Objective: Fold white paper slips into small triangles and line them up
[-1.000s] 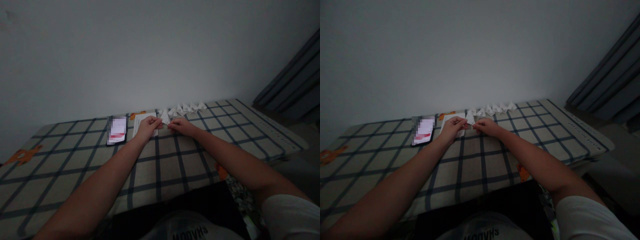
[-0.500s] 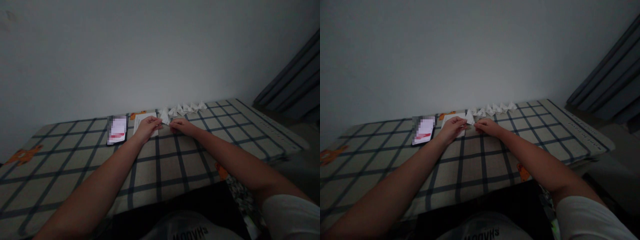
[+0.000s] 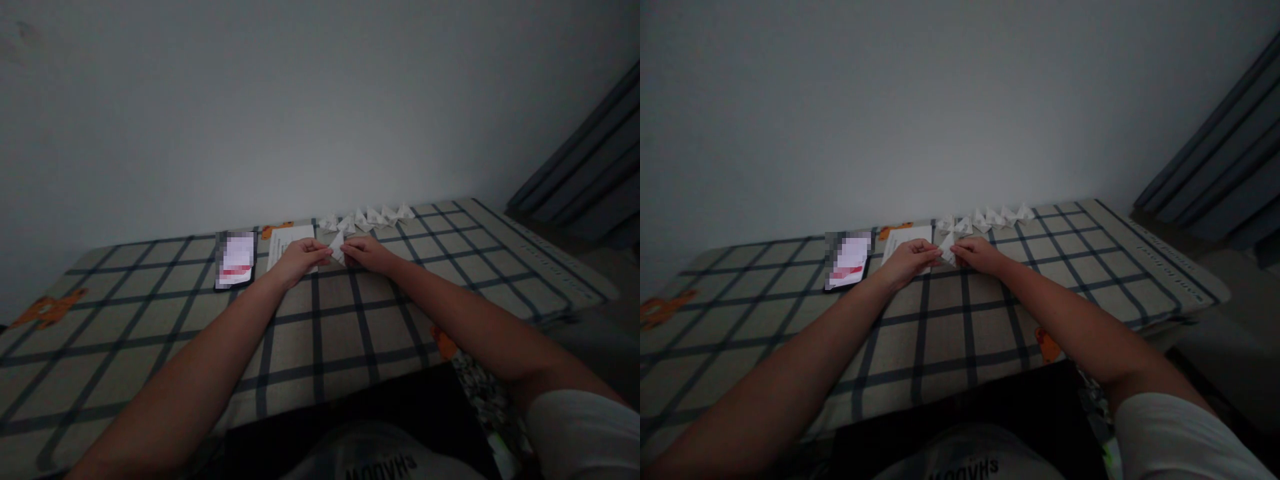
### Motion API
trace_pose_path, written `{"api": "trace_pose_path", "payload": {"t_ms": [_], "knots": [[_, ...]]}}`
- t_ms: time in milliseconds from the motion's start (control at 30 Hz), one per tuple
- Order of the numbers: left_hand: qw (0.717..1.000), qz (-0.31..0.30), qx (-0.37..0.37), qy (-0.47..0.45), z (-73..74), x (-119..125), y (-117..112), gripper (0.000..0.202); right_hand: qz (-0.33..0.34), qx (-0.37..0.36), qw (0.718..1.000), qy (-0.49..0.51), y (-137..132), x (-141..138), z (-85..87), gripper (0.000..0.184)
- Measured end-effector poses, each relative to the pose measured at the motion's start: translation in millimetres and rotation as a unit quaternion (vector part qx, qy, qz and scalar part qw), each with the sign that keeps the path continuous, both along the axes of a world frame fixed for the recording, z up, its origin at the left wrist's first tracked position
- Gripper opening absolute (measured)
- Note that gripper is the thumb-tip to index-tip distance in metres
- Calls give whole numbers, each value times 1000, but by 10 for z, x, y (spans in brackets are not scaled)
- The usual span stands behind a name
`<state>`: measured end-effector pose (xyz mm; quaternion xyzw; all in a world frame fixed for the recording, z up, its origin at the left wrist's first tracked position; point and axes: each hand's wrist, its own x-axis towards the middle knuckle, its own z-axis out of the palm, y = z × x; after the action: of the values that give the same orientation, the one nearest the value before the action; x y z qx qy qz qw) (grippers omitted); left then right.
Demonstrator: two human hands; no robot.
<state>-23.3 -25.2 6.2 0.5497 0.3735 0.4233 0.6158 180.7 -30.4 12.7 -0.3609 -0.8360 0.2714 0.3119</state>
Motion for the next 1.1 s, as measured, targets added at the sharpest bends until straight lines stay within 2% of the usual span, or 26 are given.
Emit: {"api": "trace_pose_path", "payload": {"t_ms": [400,600,700,833,1100], "knots": [[995,33,42,84,17,-5,-26,29,4,-16,1000,-14,-15,-3,-4,42],[999,-21,20,34,24,14,-29,28,-4,24,1000,-14,-23,-37,16,42],[997,-49,33,48,25,13,-33,25,8,10,1000,-6,-21,-33,14,42],[995,-44,54,78,39,7,-46,20,0,-21,1000,17,-28,-31,10,42],[993,-47,48,97,23,6,-34,22,-22,23,999,16,-71,-64,75,39]]}}
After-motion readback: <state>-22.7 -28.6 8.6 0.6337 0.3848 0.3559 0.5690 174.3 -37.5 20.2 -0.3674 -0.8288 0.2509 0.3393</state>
